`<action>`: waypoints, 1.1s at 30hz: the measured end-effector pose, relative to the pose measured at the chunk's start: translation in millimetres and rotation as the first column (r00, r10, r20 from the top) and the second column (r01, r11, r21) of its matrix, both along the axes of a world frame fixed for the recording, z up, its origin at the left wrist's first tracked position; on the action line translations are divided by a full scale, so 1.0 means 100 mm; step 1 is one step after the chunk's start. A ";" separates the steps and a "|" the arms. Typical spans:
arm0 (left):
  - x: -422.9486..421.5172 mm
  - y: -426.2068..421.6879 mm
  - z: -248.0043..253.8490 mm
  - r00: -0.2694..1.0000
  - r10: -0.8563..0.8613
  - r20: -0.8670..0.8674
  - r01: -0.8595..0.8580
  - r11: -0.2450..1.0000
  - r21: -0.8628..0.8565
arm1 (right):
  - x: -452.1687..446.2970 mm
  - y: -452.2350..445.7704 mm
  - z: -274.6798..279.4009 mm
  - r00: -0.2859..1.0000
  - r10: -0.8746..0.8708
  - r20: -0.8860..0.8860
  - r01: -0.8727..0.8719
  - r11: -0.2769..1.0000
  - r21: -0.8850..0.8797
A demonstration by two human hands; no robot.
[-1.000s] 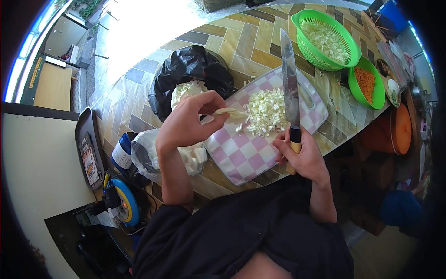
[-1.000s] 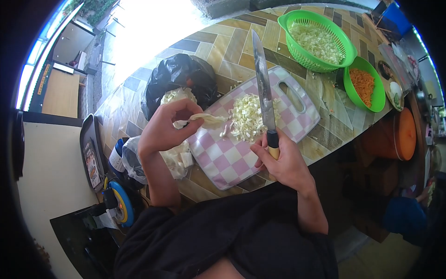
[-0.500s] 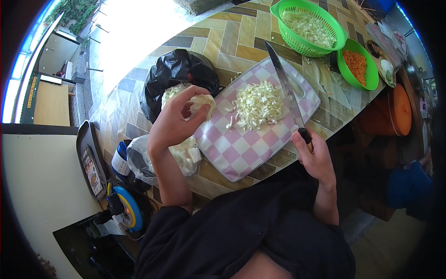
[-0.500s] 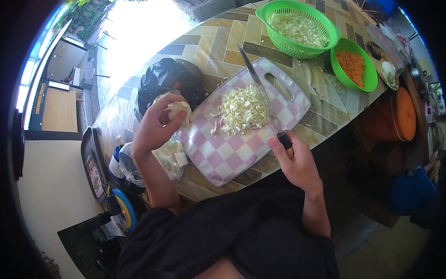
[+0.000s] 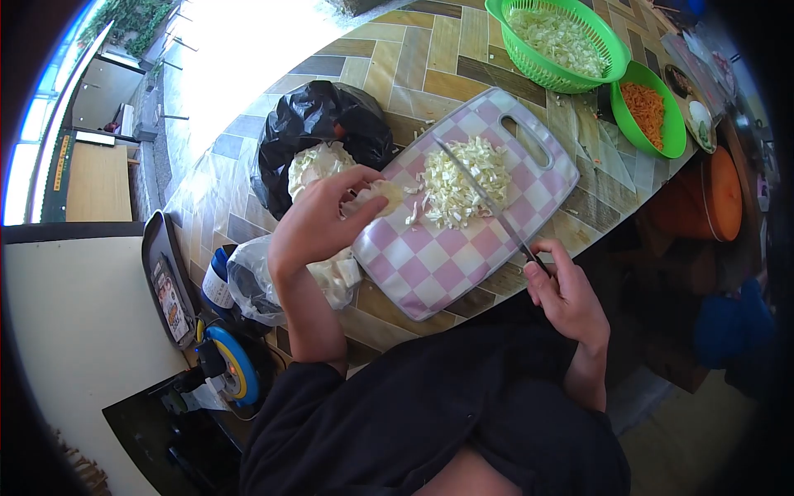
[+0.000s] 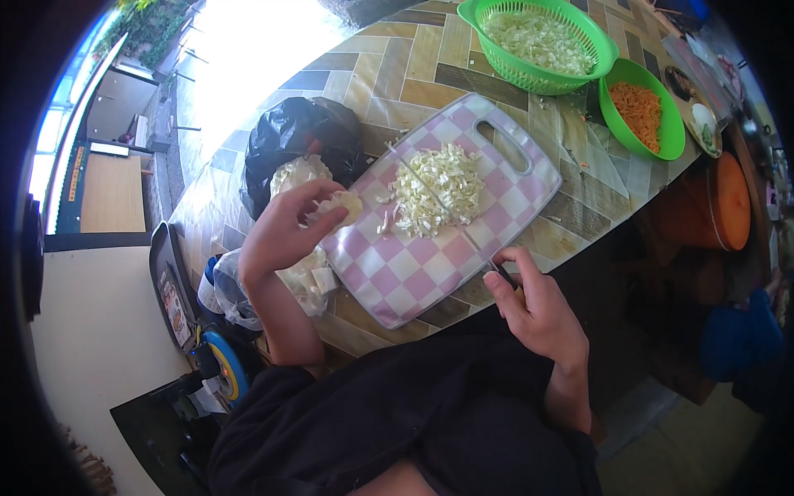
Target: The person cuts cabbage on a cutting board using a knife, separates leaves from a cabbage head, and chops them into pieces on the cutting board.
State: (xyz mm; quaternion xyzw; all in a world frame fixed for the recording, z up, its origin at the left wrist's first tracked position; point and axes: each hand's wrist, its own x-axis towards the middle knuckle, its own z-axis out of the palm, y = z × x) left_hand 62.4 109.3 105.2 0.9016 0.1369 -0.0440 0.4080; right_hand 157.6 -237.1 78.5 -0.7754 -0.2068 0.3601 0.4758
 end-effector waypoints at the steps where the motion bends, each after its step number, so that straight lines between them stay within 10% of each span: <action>1: -0.05 0.01 0.04 0.998 0.059 0.033 -0.060 0.998 0.020 | 0.00 -0.02 0.06 0.996 0.091 0.007 -0.090 0.993 -0.077; 5: -0.10 0.11 0.04 0.984 0.144 0.107 -0.147 0.989 0.024 | -0.01 -0.03 0.07 0.924 0.376 0.066 -0.357 0.914 -0.194; 33: -0.05 0.08 -0.03 0.987 -0.151 -0.060 0.150 0.988 -0.022 | -0.02 0.20 -0.14 0.976 0.214 0.040 -0.188 0.920 -0.343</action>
